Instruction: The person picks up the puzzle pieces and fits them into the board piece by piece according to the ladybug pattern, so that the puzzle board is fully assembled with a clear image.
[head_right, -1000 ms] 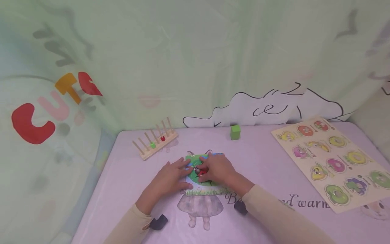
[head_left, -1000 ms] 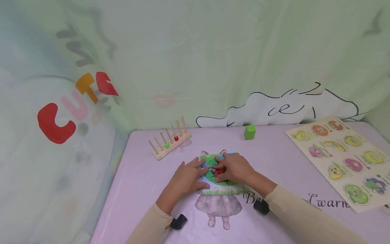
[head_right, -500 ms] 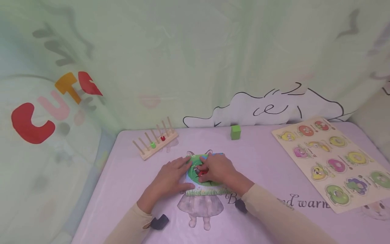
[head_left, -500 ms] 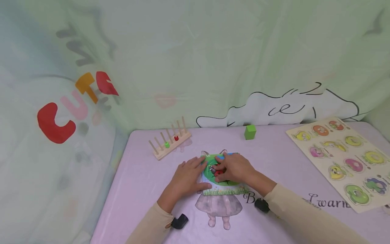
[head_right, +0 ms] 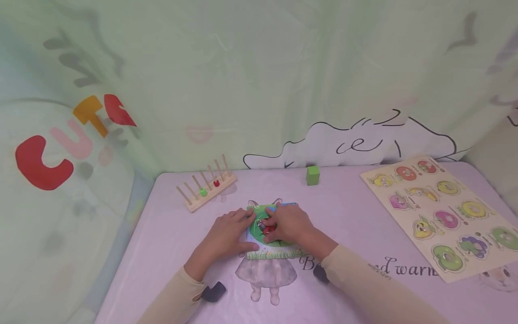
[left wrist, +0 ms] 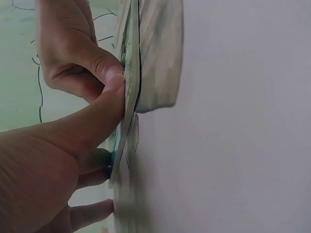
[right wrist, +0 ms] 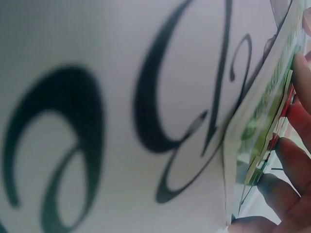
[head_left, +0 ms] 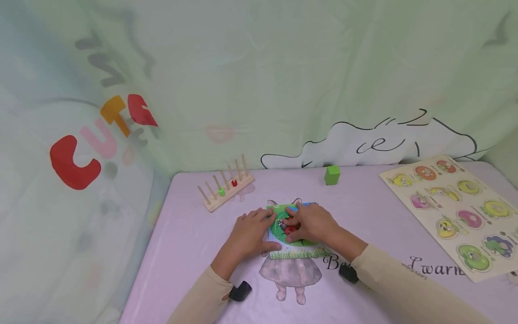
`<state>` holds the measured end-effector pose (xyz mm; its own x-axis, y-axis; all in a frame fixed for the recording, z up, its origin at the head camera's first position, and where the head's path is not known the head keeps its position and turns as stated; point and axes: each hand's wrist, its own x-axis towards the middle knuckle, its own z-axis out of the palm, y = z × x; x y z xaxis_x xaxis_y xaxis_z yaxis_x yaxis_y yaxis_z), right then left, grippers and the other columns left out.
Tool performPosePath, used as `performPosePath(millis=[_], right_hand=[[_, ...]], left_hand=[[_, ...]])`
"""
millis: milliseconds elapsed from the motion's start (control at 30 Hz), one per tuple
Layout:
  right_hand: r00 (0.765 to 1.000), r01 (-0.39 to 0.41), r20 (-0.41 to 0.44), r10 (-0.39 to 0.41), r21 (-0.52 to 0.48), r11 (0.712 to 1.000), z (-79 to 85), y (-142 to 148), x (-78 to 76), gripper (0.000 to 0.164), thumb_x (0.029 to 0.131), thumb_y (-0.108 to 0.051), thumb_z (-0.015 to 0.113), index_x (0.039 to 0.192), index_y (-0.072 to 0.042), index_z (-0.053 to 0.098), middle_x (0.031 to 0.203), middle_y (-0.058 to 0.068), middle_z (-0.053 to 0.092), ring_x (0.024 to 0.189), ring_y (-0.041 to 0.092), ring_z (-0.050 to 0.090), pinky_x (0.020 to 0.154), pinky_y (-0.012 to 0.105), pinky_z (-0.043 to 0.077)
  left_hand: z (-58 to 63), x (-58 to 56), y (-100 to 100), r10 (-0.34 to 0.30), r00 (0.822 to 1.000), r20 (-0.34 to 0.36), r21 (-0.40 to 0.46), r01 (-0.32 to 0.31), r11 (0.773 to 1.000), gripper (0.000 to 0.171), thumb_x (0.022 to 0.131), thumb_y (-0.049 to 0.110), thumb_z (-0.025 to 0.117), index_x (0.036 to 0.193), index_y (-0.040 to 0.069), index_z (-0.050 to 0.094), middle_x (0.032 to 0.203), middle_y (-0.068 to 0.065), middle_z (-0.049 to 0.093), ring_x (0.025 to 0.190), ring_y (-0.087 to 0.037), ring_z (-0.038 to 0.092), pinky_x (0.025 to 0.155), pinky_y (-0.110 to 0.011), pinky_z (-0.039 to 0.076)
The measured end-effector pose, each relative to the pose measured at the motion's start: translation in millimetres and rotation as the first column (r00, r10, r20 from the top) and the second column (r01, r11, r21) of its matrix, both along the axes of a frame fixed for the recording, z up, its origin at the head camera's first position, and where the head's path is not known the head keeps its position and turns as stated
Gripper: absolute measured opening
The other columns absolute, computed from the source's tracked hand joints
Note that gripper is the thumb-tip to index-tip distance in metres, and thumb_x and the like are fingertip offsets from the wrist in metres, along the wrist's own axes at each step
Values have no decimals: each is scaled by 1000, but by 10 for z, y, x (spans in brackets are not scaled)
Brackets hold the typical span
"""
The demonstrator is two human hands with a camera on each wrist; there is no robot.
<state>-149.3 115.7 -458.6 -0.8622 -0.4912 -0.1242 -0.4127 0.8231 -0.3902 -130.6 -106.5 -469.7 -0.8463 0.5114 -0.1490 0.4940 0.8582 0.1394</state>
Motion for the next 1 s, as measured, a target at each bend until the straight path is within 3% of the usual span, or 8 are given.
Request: performPosePath(millis=[233, 467, 600, 800, 1000], right_hand=[[1000, 13, 8, -13, -10, 1000, -16, -1, 2, 52, 73, -53, 86, 117, -26, 78, 144, 3, 60, 138, 45, 50, 105, 58, 47], [996, -80, 43, 79, 15, 997, 45, 92, -35, 51, 85, -50, 79, 131, -29, 71, 148, 6, 57, 139, 50, 47, 106, 60, 44], [990, -120, 67, 124, -48, 992, 66, 226, -50, 48, 88, -44, 77, 132, -25, 71, 144, 5, 62, 140, 45, 48, 109, 61, 42], [991, -119, 32, 126, -168, 979, 110, 479, -45, 33, 88, -33, 80, 118, -19, 79, 114, -1, 78, 110, 21, 71, 92, 43, 55], [989, -75, 109, 102, -232, 970, 196, 719, -7, 26, 87, -30, 81, 109, -16, 80, 88, -13, 74, 82, 3, 62, 73, 25, 51]], left_hand=[[26, 6, 56, 54, 998, 35, -6, -54, 999, 89, 83, 67, 72, 155, 21, 47, 162, 4, 41, 148, -26, 42, 108, -58, 44], [68, 2, 102, 81, 995, 49, -35, -79, 996, 89, 82, 66, 73, 154, 21, 48, 162, 4, 41, 149, -25, 41, 108, -58, 44], [93, -5, 109, 79, 996, 49, -26, -78, 997, 87, 81, 65, 76, 152, 21, 51, 161, 5, 43, 148, -25, 42, 107, -58, 45], [98, -7, 117, 76, 996, 51, -23, -74, 997, 87, 79, 63, 78, 150, 20, 53, 158, 5, 46, 147, -26, 43, 104, -56, 46], [103, -10, 131, 61, 998, 16, -41, -60, 997, 85, 78, 64, 79, 147, 20, 57, 151, 5, 52, 144, -25, 47, 98, -54, 50]])
